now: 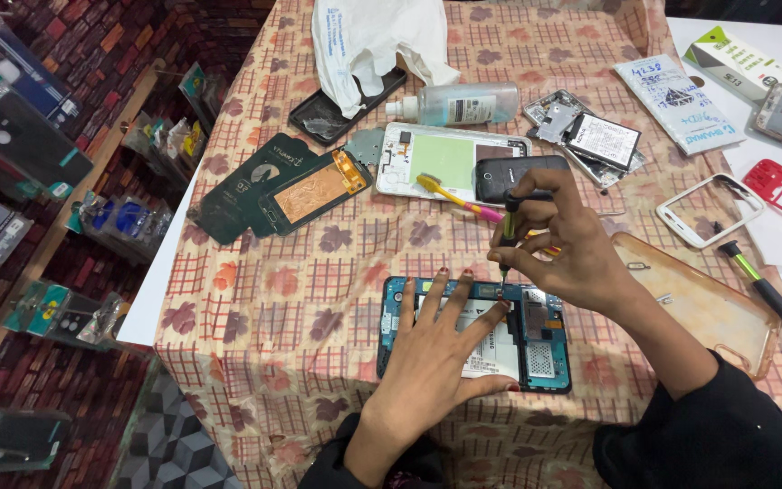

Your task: The person disassembles a smartphone, removes the motherboard, and cleans it with a toothbrush. They then reposition the motherboard and use a screwdriver to secure it back into the phone chassis.

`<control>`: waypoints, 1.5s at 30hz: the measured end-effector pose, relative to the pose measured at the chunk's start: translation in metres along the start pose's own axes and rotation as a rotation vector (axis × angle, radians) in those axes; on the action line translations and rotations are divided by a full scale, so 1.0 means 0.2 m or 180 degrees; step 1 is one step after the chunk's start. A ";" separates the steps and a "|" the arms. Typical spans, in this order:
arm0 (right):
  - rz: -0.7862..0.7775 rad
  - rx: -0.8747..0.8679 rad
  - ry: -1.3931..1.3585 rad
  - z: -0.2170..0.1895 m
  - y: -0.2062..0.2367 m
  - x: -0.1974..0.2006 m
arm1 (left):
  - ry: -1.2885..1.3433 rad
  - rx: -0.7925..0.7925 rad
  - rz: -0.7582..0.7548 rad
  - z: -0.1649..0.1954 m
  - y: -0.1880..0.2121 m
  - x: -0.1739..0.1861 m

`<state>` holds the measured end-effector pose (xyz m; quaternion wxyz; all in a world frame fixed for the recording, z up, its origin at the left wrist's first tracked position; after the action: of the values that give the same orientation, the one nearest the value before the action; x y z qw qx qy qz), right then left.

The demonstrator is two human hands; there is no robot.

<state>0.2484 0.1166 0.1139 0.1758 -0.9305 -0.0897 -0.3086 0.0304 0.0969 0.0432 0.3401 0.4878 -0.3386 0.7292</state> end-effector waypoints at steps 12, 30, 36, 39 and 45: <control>-0.0002 0.0164 -0.0031 0.00 0.01 0.00 | 0.0049 0.0004 -0.0061 0.00 -0.01 0.00; 0.0024 0.0409 -0.0091 0.03 0.02 0.00 | 0.0038 0.0018 -0.0062 -0.01 -0.01 -0.01; -0.0047 0.0262 -0.0017 0.03 0.01 -0.01 | 0.0071 0.0004 -0.0031 0.00 -0.01 -0.01; -0.0049 0.0284 0.0054 0.03 0.01 -0.01 | 0.0040 0.0007 0.0018 0.00 -0.01 0.00; -0.0009 0.0326 0.0061 0.02 0.02 0.00 | -0.0032 0.0097 0.0068 0.03 -0.02 0.04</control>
<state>0.2524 0.1147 0.1091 0.2236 -0.9171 -0.1051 -0.3129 0.0344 0.0956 0.0531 0.3231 0.4930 -0.3343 0.7354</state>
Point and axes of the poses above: each hand's wrist, its own y-axis away from the middle knuckle, its own x-axis out of the back of the hand, z = x × y, the point moved 1 cm from there along -y, towards the middle knuckle, and after that the axes turned 11 degrees about -z, right-handed, at the moved point
